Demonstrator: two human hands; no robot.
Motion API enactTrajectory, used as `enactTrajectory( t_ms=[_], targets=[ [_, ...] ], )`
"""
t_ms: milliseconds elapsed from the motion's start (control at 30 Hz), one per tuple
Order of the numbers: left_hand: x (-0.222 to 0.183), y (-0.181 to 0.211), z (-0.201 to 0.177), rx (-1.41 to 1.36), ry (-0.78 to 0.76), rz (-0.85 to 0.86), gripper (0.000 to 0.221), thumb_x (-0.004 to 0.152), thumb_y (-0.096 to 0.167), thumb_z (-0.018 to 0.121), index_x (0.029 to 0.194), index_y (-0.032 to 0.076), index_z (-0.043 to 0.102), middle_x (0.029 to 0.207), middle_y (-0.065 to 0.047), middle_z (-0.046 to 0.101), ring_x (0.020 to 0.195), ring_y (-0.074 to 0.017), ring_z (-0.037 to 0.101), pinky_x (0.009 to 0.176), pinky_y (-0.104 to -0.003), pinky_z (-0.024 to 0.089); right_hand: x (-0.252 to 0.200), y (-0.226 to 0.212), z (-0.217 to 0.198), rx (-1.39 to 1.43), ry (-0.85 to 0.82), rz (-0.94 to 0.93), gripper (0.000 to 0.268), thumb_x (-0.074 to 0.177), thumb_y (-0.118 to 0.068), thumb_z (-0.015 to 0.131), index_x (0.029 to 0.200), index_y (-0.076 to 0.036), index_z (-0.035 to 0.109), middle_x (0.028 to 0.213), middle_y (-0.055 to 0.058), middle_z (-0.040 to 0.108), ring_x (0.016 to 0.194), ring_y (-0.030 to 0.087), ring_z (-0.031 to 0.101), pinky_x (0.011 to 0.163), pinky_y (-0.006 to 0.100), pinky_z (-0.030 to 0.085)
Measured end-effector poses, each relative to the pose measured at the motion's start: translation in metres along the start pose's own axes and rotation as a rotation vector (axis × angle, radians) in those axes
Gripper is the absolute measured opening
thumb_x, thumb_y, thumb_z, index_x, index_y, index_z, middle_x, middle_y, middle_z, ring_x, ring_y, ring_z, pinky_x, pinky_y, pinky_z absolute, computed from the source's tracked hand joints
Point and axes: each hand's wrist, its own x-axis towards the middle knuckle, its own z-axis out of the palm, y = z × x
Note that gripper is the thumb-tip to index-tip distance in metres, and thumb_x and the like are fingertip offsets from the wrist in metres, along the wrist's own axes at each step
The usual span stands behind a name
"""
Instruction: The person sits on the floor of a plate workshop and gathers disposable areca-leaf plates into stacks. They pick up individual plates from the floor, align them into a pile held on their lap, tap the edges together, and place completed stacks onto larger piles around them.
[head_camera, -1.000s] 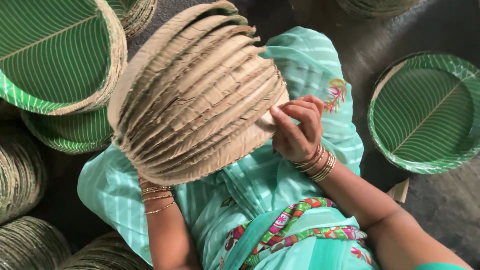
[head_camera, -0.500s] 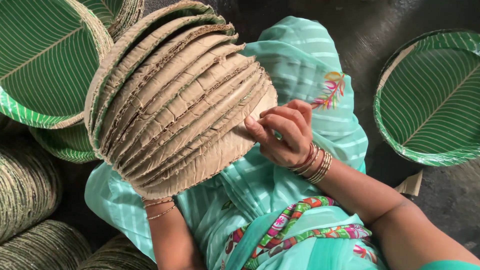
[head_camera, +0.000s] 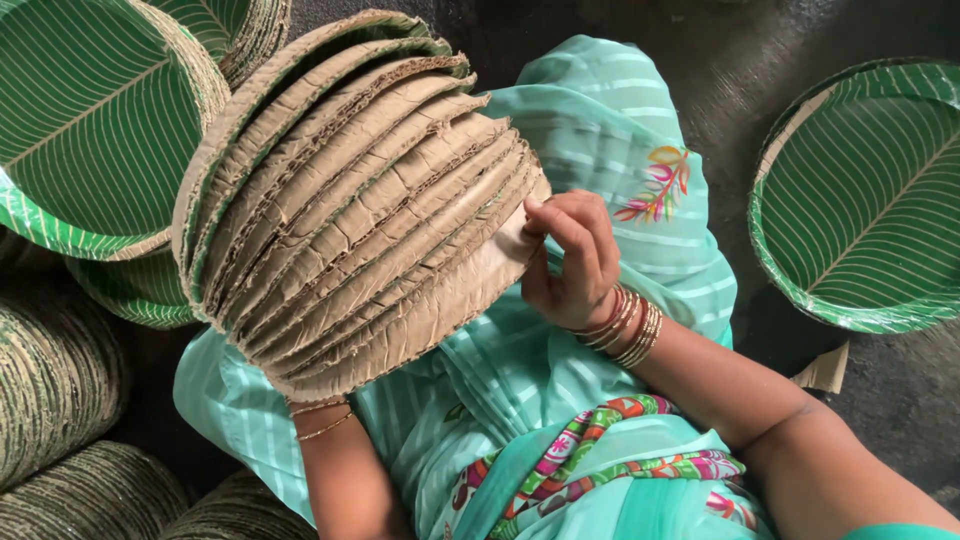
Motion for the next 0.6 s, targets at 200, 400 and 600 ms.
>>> enactTrajectory(
  t_ms=[200,400,600],
  targets=[
    [0.007,0.019,0.010,-0.005,-0.010,-0.041,0.053,0.111,0.041,0.041,0.151,0.007,0.047,0.151,-0.013,0.055,0.135,-0.0291,0.056,0.120,-0.047,0.046,0.007,0.003,-0.005,0.021,-0.019,-0.039,0.047,0.080,0.015,0.063,0.125,0.005,0.062,0.101,0.014,0.061,0.088,0.029,0.063,0.081,0.042,0.054],
    [0.005,0.030,0.008,-0.002,-0.008,-0.075,0.054,0.110,0.042,0.041,0.151,0.007,0.048,0.151,-0.013,0.055,0.135,-0.0294,0.056,0.120,-0.047,0.045,0.010,0.004,-0.008,-0.056,-0.063,-0.177,0.036,0.084,0.004,0.082,0.119,0.001,0.072,0.100,0.009,0.061,0.088,0.025,0.063,0.076,0.040,0.051],
    [0.004,0.035,0.008,-0.012,-0.009,-0.096,0.055,0.110,0.043,0.041,0.151,0.007,0.048,0.152,-0.013,0.054,0.135,-0.0297,0.056,0.120,-0.047,0.045,0.011,0.007,-0.008,-0.046,-0.078,-0.217,0.036,0.083,0.006,0.079,0.118,0.000,0.073,0.099,0.008,0.059,0.089,0.025,0.063,0.076,0.040,0.052]
  ],
)
